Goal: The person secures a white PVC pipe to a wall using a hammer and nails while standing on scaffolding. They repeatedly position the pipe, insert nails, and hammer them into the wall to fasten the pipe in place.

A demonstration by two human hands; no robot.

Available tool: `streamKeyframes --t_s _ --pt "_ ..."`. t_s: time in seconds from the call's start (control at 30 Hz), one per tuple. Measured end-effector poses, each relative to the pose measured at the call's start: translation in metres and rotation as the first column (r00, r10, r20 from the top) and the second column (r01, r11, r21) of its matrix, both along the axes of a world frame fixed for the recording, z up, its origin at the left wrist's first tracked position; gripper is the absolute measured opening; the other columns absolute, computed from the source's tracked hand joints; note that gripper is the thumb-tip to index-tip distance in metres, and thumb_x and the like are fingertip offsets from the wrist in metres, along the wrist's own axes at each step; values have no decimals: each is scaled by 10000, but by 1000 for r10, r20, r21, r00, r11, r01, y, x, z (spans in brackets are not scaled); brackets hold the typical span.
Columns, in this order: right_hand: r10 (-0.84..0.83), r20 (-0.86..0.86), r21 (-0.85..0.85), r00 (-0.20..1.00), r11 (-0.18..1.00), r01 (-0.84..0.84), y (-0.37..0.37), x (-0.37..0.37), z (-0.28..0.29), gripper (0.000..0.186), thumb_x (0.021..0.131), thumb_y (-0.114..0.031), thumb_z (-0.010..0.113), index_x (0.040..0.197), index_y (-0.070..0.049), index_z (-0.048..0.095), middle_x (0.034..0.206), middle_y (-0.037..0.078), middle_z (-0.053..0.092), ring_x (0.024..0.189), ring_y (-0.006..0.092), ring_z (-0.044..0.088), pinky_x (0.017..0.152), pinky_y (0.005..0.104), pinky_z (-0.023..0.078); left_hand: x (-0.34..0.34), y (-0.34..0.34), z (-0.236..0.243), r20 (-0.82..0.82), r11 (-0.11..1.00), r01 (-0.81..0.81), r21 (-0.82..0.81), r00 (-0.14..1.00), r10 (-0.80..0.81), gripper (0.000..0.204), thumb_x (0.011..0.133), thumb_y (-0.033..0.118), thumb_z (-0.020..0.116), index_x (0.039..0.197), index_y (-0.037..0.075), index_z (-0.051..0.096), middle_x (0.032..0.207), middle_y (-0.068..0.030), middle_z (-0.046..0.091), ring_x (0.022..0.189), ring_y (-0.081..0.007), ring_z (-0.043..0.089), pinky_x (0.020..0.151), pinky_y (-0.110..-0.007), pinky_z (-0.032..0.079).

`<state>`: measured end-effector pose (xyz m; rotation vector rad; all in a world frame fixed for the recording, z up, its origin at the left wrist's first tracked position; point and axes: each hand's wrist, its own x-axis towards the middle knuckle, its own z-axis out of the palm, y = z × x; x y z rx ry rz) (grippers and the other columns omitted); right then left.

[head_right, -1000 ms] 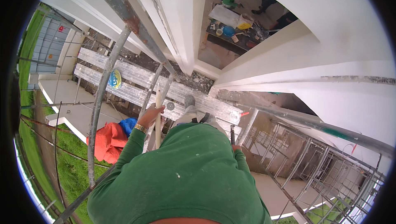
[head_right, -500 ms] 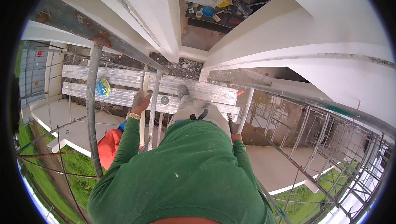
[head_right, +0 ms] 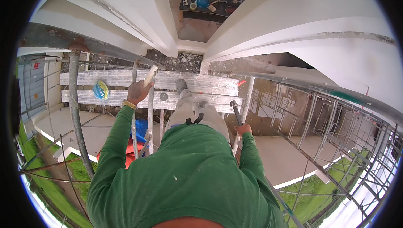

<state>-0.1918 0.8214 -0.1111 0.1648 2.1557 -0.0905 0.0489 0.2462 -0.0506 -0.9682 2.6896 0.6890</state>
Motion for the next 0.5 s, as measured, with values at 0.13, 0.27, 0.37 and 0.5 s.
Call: streamKeyframes --t_s 0.13,0.27,0.37,0.5 --pt "317 -289 102 903 948 -300 -16 -13 37 432 798 -422 746 997 -40 719 888 219 720 850 352 719 769 450 564 1 7 7 79 990 140 -15 987 -139 550 947 552 519 943 43 728 935 -189 719 1123 -328 625 1120 -597 152" --pt "126 -53 67 991 990 -122 10 -41 -19 439 812 -445 704 1056 -81 730 1023 198 720 1010 379 679 882 481 529 13 -4 -15 141 993 49 108 988 -64 487 929 528 555 990 82 738 1122 -153 710 1292 -274 535 1104 -609 215" --pt "203 -112 63 973 978 -197 6 -63 -39 432 832 -438 690 1119 -116 721 1041 182 722 1015 376 676 902 485 518 2 1 -7 117 990 -22 142 993 6 426 885 432 641 992 26 716 1050 -173 696 1059 -361 635 897 -445 491" --pt "247 -206 128 947 966 -225 0 -98 -67 423 837 -417 701 1158 -142 707 1286 138 633 1133 337 632 953 471 500 8 3 -20 186 992 -67 103 981 47 409 860 426 659 976 39 723 989 -180 672 972 -369 635 934 -477 429"
